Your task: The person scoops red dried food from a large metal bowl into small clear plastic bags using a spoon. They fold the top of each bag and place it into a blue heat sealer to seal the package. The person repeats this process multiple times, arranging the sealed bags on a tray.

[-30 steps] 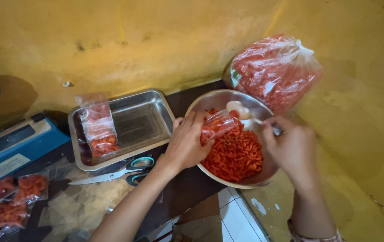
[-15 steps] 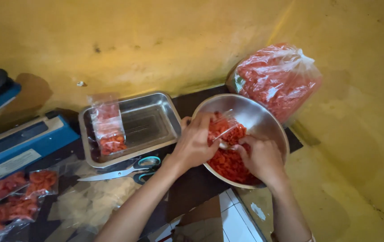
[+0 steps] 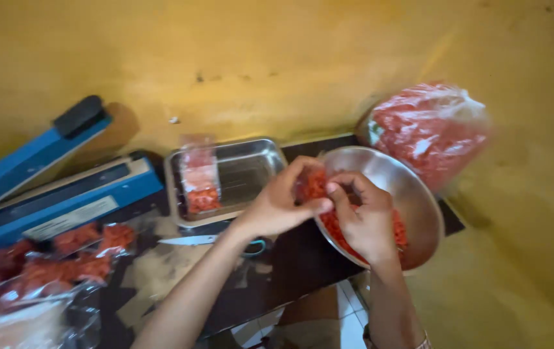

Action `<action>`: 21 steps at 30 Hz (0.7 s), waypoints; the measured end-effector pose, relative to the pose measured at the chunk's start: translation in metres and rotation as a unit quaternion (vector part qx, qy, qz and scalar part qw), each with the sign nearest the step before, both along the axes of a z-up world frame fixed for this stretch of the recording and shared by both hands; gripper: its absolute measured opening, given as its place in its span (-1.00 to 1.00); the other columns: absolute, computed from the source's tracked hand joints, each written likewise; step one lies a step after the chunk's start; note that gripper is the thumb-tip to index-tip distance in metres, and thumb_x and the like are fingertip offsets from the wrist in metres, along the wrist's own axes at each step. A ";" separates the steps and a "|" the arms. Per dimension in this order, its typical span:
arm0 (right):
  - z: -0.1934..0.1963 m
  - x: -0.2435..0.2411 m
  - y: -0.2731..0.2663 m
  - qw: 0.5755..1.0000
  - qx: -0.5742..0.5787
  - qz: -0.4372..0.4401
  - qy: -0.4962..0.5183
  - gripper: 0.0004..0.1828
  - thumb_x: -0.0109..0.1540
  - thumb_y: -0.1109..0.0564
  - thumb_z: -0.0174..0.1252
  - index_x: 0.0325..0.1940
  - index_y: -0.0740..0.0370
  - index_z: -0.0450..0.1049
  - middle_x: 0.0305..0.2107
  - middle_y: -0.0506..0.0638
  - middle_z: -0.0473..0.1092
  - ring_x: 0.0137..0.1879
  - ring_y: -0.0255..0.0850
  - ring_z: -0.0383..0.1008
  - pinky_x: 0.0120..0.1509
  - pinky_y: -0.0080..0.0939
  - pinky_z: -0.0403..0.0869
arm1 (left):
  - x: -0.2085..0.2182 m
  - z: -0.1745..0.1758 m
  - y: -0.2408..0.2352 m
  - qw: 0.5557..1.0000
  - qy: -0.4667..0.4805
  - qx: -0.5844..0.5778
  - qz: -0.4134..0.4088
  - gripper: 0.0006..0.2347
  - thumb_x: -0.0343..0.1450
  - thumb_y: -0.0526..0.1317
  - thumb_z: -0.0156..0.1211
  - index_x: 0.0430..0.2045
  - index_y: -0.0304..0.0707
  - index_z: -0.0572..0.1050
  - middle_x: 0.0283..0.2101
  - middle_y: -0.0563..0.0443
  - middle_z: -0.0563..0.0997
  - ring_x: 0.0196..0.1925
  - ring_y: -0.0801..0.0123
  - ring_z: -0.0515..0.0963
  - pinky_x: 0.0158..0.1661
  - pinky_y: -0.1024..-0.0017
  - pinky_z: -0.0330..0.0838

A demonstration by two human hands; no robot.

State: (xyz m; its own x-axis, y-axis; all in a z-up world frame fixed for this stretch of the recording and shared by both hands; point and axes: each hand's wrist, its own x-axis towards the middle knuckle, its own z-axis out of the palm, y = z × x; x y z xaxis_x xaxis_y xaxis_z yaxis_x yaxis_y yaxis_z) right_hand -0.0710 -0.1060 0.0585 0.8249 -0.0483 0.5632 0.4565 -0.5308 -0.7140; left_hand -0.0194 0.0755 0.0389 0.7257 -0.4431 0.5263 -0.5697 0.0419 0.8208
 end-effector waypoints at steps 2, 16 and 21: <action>-0.001 0.006 0.019 0.999 -0.032 0.038 -0.006 -0.89 0.31 0.18 0.21 -0.15 0.30 0.54 -0.38 -0.03 0.56 -0.26 -0.37 0.55 -0.16 -0.35 0.51 | 0.002 -0.010 0.030 0.998 0.045 -0.047 -0.022 -0.56 0.40 -0.10 0.36 0.08 -0.33 0.38 -0.01 -0.02 0.56 0.07 0.39 0.56 0.09 0.36 0.46; -0.071 0.097 0.179 0.950 0.089 0.293 0.062 -0.91 0.32 0.20 0.19 -0.21 0.28 0.44 -0.48 -0.16 0.44 -0.36 -0.48 0.39 -0.28 -0.40 0.41 | 0.005 -0.075 0.174 0.945 0.082 -0.194 0.249 -0.88 0.46 -0.29 0.33 -0.24 -0.37 0.57 -0.34 0.15 0.61 -0.31 0.64 0.52 -0.27 0.59 0.43; -0.113 0.112 0.178 0.950 0.105 0.294 0.005 -0.94 0.35 0.26 0.19 -0.20 0.27 0.44 -0.39 -0.15 0.45 -0.26 -0.48 0.38 -0.16 -0.42 0.42 | 0.013 -0.107 0.172 0.922 0.172 -0.207 0.278 -0.90 0.47 -0.32 0.36 -0.31 -0.40 0.60 -0.37 0.13 0.61 -0.34 0.64 0.50 -0.33 0.56 0.41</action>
State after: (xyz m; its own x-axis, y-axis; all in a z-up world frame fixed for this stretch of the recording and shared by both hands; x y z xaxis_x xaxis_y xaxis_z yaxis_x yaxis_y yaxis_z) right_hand 0.0412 0.0721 -0.0549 0.7496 0.3125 0.5834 0.6220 -0.0312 -0.7824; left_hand -0.0068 0.2478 -0.0681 0.9355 0.2352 0.2638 -0.3073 0.1726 0.9358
